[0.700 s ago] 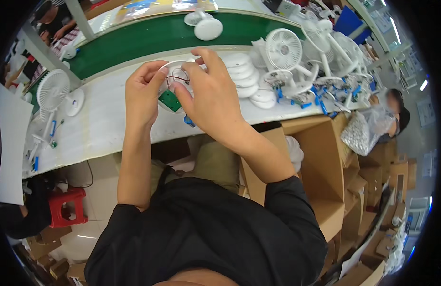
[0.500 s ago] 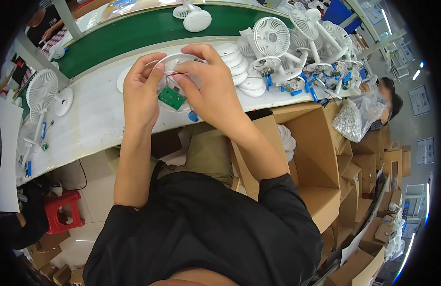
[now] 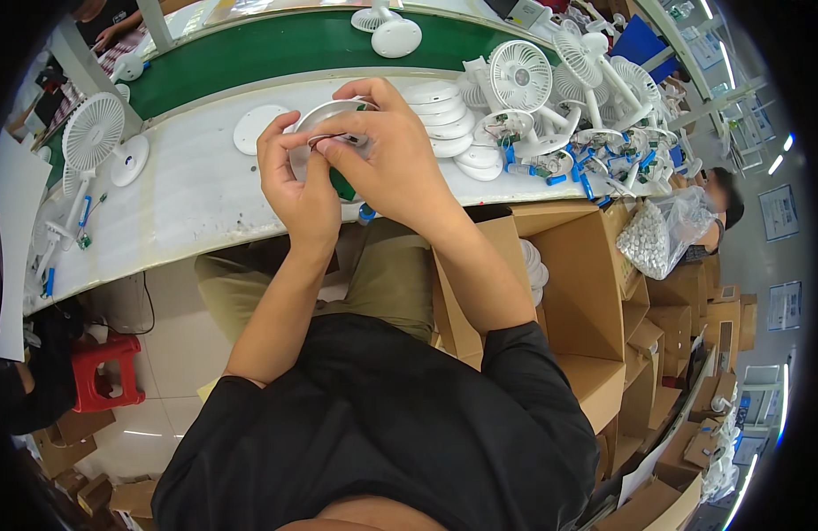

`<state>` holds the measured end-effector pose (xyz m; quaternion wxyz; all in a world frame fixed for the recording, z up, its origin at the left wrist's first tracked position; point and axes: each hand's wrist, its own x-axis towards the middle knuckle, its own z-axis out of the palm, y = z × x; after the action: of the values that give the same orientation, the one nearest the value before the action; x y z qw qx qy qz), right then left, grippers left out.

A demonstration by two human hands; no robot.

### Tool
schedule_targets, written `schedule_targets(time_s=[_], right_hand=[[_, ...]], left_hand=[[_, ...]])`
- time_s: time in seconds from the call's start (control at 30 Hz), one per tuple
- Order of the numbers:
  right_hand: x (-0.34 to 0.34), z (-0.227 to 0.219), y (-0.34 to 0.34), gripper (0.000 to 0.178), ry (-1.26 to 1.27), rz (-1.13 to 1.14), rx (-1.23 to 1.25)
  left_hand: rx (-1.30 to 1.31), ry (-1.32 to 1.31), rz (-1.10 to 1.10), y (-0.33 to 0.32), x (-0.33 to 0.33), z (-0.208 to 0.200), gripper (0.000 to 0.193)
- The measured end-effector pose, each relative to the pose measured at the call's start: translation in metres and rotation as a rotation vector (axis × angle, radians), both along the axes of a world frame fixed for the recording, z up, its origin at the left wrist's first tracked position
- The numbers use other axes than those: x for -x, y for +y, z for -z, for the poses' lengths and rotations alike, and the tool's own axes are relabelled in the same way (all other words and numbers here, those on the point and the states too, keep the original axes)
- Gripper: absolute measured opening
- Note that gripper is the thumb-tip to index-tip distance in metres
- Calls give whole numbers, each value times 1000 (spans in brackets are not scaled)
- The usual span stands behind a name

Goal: Assembling small electric fans by connecting internal components and housings.

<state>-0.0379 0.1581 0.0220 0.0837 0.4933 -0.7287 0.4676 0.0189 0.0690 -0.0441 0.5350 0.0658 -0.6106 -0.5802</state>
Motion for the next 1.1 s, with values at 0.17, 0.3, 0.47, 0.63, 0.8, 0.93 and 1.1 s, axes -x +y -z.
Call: schedule_targets(time_s=[0.17, 0.3, 0.47, 0.63, 0.8, 0.93, 1.1], right_hand=[[0, 5, -4, 17, 21, 30, 6], [1, 9, -11, 16, 126, 94, -32], [2, 4, -14, 16, -62, 145, -32], [18, 0, -14, 16, -81, 164, -4], [36, 1, -7, 13, 47, 107, 18], [41, -5, 33, 12, -32, 245, 337], [-9, 39, 61, 17, -261, 322, 210]], left_hand=[[-171, 97, 70, 3, 0, 7, 17], [-274, 176, 193, 3, 0, 8, 20], [-267, 141, 256, -8, -12, -4, 19], [-33, -271, 356, -34, -24, -22, 15], [166, -361, 358, -45, -15, -31, 13], [107, -413, 372, -46, -8, -35, 12], [102, -390, 296, -39, -5, -34, 13]])
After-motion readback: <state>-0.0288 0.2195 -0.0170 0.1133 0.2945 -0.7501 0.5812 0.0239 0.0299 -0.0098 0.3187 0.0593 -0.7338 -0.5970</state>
